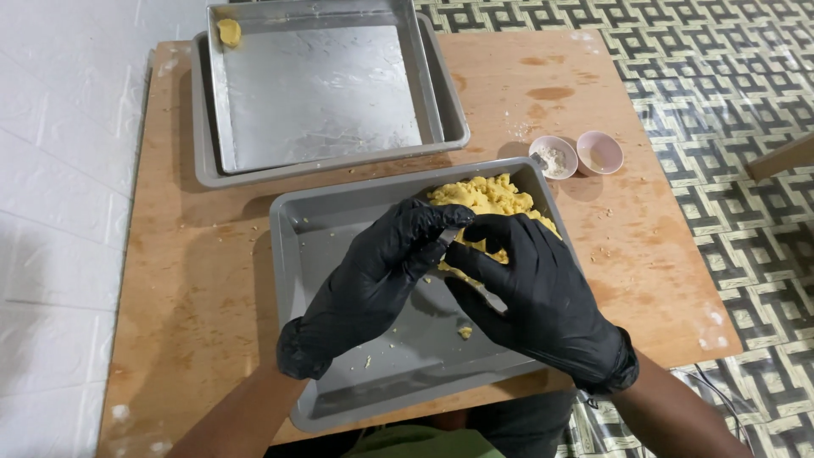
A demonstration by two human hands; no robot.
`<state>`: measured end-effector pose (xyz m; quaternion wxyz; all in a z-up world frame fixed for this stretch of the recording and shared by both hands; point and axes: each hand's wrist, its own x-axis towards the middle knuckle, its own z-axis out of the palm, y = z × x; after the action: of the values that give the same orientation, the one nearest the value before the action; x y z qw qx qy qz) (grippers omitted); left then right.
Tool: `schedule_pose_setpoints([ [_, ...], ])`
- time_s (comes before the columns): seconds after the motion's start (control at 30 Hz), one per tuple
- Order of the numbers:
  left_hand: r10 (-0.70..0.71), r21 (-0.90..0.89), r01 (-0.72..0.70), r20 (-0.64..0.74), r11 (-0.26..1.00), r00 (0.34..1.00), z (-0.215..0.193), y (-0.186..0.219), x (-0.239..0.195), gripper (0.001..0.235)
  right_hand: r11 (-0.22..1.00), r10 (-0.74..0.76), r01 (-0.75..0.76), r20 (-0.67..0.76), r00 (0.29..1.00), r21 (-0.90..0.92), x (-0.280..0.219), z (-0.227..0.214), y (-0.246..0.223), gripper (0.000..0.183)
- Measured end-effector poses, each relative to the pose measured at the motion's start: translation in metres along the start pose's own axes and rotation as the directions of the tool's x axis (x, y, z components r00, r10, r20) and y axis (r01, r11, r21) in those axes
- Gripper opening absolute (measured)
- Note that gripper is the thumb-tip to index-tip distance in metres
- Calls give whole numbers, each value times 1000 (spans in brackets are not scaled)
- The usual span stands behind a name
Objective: The person uses a small metal ring mold to cut and shape small portions of yellow dough into round discs. They press the dough into the mold, remove the excess, and place the shaped pieces onto a separate tray.
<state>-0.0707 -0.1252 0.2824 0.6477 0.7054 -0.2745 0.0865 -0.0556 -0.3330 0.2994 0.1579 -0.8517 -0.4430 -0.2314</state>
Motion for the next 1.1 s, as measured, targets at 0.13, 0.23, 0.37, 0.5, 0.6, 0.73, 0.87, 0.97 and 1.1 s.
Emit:
schedule_pose_setpoints([
  [0.13, -24, -66, 22, -35, 998, 999, 2, -5, -1, 30, 964, 55, -76, 90, 994, 256, 1, -6, -2, 23],
  [0.23, -48, -113, 44, -34, 993, 998, -4, -5, -1, 32, 944, 65, -87, 82, 995, 317, 2, -8, -1, 34],
  [0.37, -53, -137, 51, -5, 989, 999, -2, -11, -5, 32, 974, 44, -55, 54, 998, 220, 3, -3, -2, 35],
  [0.5, -103, -204, 97, -23, 974, 994, 0, -15, -7, 32, 888, 129, -177, 140, 982, 425, 6, -15, -4, 36],
  [0.6, -236, -315, 198, -87, 928, 968, 2, -29, -12, 38, 791, 212, -272, 171, 962, 548, 3, -18, -7, 40],
  [0.73, -238, -429, 186, -70, 884, 969, 1, -35, -9, 39, 792, 201, -224, 103, 974, 567, 3, -13, -7, 47],
  [0.87, -252, -513, 169, -95, 841, 963, 2, -35, -10, 34, 844, 197, -190, 40, 980, 502, -1, -2, -5, 39],
  [0.97, -361, -592, 226, -120, 774, 925, 4, -46, -9, 34, 903, 202, -170, -40, 979, 395, -3, -3, -1, 38],
  [1.1, -374, -664, 228, -84, 712, 924, 2, -31, -5, 32, 937, 145, -120, -53, 988, 328, 0, 2, 0, 47],
])
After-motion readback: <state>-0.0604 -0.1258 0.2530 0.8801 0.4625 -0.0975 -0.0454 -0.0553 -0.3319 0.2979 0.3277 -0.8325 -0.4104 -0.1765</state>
